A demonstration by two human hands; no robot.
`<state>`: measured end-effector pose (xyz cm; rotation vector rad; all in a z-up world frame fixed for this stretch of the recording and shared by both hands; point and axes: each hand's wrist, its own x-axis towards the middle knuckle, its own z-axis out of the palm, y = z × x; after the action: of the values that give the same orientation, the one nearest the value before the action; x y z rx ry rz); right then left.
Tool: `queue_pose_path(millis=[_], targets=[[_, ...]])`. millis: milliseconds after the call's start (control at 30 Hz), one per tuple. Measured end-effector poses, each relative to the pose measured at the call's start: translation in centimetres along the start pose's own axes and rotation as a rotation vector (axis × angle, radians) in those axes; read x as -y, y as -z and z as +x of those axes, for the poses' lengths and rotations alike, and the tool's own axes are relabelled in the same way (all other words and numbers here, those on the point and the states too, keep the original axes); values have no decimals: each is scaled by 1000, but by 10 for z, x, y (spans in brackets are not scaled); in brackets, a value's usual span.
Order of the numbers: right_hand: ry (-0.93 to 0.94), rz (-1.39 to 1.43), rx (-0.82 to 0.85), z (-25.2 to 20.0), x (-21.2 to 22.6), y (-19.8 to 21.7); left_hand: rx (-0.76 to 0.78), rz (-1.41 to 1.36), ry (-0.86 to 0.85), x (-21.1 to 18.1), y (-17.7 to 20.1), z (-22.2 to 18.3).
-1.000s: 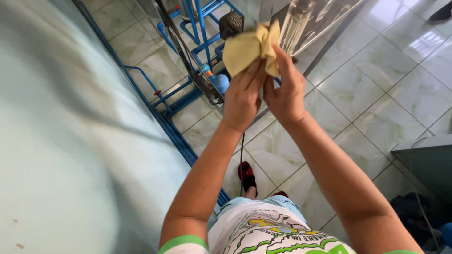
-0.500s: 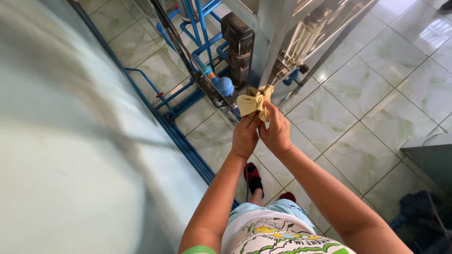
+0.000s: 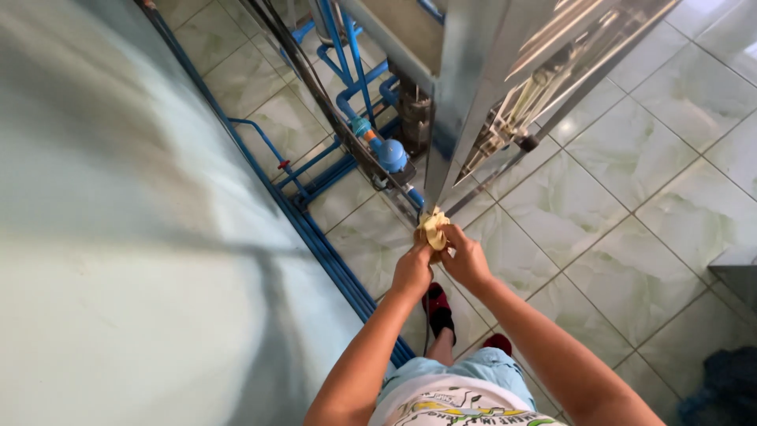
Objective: Wiping down water filtration tanks and control panel with a cloth.
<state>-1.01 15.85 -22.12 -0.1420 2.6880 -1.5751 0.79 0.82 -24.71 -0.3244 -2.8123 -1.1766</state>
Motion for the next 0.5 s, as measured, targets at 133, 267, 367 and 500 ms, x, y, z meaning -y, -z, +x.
queue_pose_path(millis=[133,267,367,500], targets=[[165,97,-178,-7,15,37,86,-42,57,-40,-7,9],[335,35,-329,-9,66,100,-71,-176,-65,-121,5,17],[568,-126,-263,8,118,140,-288,-376,-231,-175,38,26],[733,-190,-108,37,130,150,-353,-520,-87,-181,40,27]])
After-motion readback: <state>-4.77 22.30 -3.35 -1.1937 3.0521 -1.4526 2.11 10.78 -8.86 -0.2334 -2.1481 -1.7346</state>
